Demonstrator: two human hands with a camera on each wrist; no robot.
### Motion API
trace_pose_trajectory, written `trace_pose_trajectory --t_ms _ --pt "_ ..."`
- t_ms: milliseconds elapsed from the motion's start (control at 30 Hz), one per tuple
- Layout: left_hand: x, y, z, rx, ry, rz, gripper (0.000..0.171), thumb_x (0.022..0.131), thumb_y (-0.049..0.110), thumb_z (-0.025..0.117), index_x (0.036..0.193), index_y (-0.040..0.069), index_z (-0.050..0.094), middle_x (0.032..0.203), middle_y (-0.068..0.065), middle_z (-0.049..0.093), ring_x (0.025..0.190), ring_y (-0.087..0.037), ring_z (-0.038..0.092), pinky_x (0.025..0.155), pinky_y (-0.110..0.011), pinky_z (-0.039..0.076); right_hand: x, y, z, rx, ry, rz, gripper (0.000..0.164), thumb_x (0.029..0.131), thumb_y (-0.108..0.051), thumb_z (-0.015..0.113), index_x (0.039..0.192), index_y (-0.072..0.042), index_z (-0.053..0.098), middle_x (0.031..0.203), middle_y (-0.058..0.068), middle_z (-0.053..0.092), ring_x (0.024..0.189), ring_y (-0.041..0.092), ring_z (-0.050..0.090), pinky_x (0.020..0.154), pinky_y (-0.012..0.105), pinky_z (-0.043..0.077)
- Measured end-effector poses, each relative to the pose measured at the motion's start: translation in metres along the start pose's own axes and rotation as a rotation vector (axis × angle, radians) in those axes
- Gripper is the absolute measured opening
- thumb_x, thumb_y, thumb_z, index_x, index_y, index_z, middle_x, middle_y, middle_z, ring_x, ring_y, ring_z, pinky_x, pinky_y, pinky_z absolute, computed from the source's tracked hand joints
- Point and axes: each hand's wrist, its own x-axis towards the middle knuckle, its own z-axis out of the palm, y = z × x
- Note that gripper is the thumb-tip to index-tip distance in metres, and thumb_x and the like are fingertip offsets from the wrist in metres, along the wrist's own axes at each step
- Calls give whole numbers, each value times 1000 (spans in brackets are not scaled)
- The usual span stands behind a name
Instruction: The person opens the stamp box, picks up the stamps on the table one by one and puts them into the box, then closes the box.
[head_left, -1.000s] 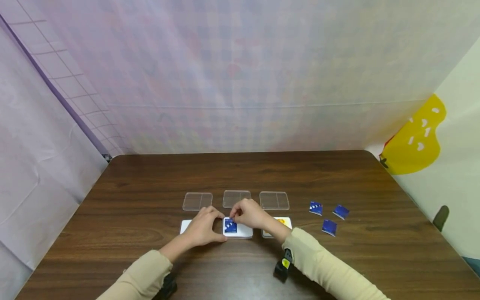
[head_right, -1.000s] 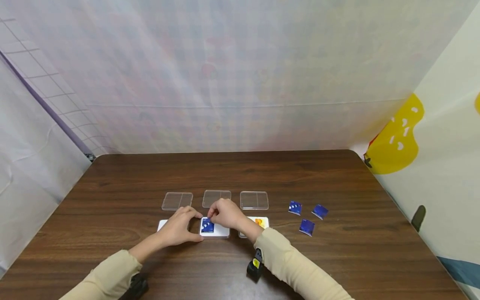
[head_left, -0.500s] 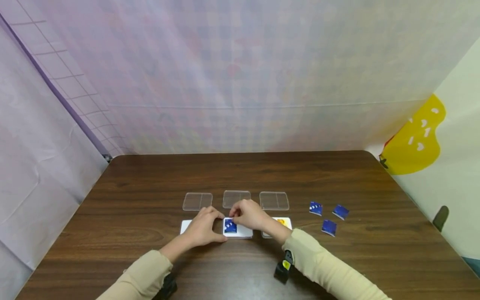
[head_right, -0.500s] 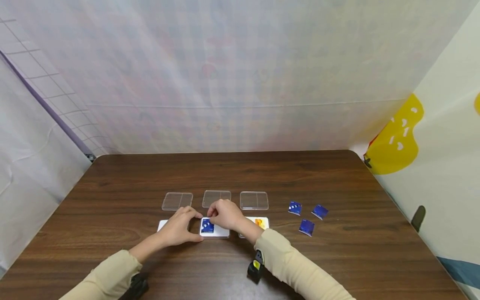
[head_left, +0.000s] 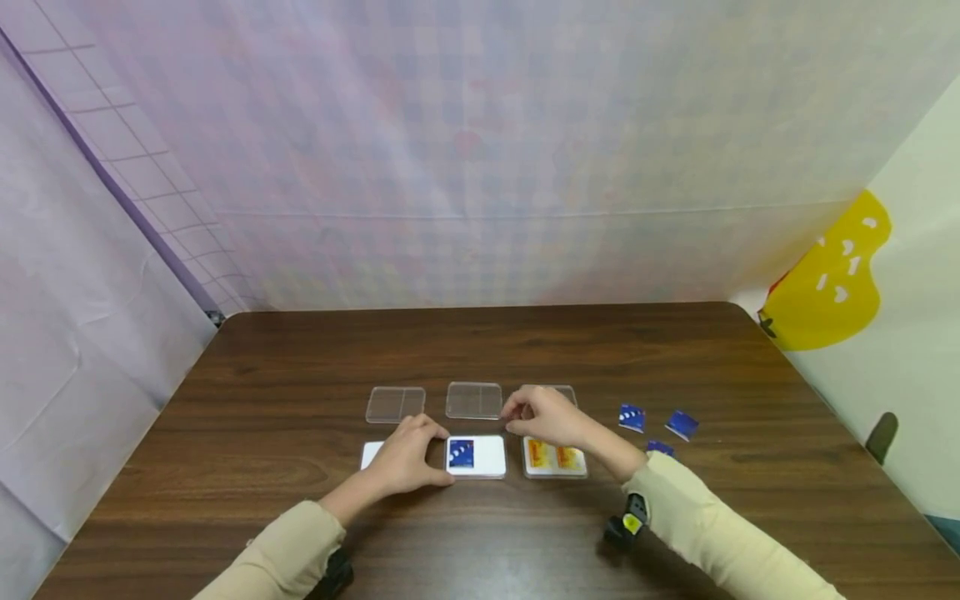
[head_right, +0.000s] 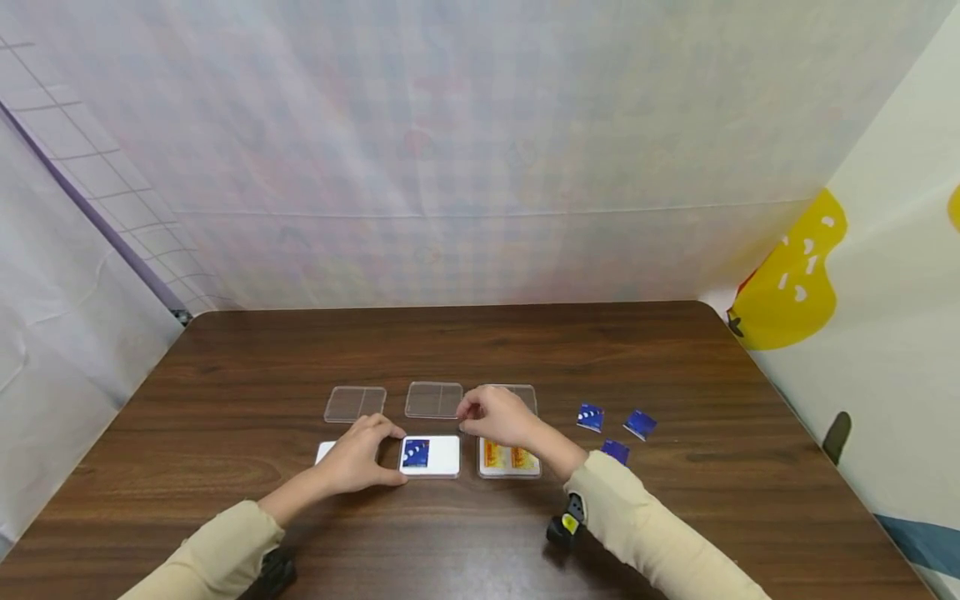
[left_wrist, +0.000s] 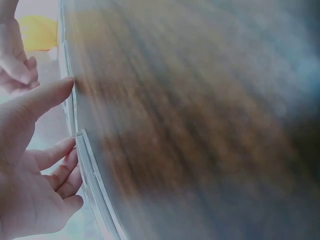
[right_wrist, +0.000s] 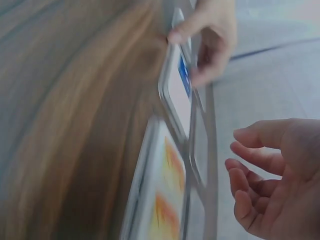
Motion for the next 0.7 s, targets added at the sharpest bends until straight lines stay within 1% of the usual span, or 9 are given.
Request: trace_pose_trajectory --t_ms 67,133,267,433,567,700 --pt "0 0 0 1 0 1 59 59 34 81 105 2 62 99 -5 55 94 -21 49 84 -37 43 -8 8 -10 -22 3 16 13 77 -10 66 88 -3 67 76 -4 60 64 5 49 59 20 42" --pt "0 0 0 0 1 2 59 59 34 81 105 2 62 99 -5 56 94 -21 49 84 -37 43 -16 17 -20 -21 5 43 15 77 -10 66 89 -2 66 76 -3 60 62 6 49 57 21 42" --pt "0 0 -1 0 1 -2 59 59 34 81 105 2 62 99 -6 56 95 -22 49 85 -38 43 -32 36 -38 6 4 89 15 78 -9 66 90 -1 65 77 -1 62 60 7 49 55 22 43" --pt "0 0 -2 5 3 2 59 59 34 81 105 2 62 98 -6 56 94 -22 49 85 -38 43 -51 62 -54 61 -14 139 16 79 -11 66 91 -1 65 81 0 64 65 8 53 58 23 45" --pt "0 0 -1 1 3 3 59 59 34 81 105 2 62 98 -6 56 94 -22 49 84 -38 43 -65 79 -65 95 -9 177 19 80 -13 67 93 1 64 80 1 63 65 9 54 57 23 45" --pt "0 1 -1 -5 3 7 58 59 33 81 105 2 62 98 -7 56 93 -22 49 83 -38 44 -79 96 -74 45 31 199 22 78 -14 69 93 2 64 81 2 64 66 8 56 59 23 46"
